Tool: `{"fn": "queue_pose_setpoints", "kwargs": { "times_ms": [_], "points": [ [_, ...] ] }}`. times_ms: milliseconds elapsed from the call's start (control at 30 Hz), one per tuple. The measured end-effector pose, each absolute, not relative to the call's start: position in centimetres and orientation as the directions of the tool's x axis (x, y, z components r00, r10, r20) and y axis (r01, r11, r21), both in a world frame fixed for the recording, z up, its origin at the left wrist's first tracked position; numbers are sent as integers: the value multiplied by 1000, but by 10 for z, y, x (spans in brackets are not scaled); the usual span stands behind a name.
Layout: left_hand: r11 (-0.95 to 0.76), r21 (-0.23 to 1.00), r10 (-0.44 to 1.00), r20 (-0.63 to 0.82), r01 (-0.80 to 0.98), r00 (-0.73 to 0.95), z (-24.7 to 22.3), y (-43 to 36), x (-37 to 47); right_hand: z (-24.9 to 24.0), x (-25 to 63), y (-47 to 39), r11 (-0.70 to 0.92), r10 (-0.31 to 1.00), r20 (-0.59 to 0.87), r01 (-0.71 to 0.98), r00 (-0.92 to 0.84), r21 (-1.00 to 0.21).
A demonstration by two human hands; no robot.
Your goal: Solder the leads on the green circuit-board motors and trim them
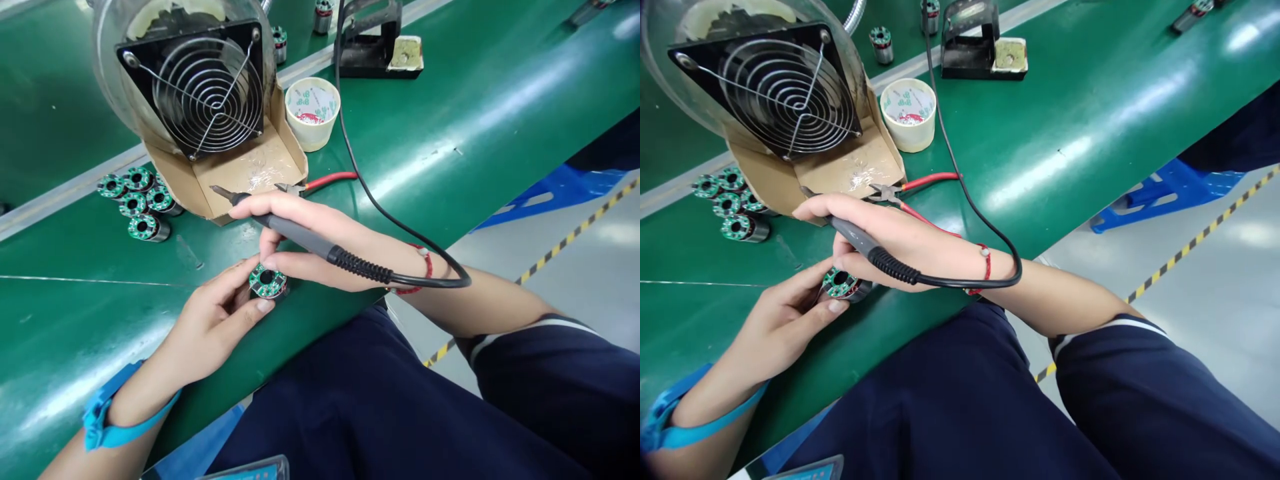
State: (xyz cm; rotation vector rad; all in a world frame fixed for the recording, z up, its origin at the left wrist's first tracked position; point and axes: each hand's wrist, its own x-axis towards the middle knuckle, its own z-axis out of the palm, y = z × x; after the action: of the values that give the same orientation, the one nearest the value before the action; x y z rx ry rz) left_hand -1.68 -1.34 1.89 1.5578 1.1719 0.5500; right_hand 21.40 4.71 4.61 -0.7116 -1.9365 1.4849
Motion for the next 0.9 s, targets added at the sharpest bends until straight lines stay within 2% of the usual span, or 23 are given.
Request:
{"fn": "queue_pose_setpoints", "kwargs": {
  "times_ms": [133, 300, 500, 633, 700, 800, 900],
  "points": [
    [3, 910, 882, -198, 416, 427, 16, -14, -18, 44, 210, 48, 259, 714, 133, 84, -688, -962],
    [2, 912, 884, -194, 411, 425, 15, -15, -19, 48, 208, 48, 287, 720, 67, 208, -691, -935],
    [49, 925, 904, -202, 378, 377, 12, -21, -24, 44, 206, 50, 377, 672, 136, 179, -728, -909],
    [60, 917, 902, -219, 393, 372, 11, -17, -21, 38, 207, 48, 321, 682, 140, 122, -718, -939],
    [21, 902, 918, -188, 431, 349, 11, -12, -16, 33, 207, 44, 328, 729, 175, 114, -662, -938],
    [-70, 823, 959, -101, 564, 265, 9, -5, -6, 22, 206, 37, 404, 793, 186, 270, -581, -874],
    [-35, 770, 965, -140, 638, 222, 1, 1, -2, 6, 202, 32, 472, 794, 137, 458, -593, -753]
  ]
}}
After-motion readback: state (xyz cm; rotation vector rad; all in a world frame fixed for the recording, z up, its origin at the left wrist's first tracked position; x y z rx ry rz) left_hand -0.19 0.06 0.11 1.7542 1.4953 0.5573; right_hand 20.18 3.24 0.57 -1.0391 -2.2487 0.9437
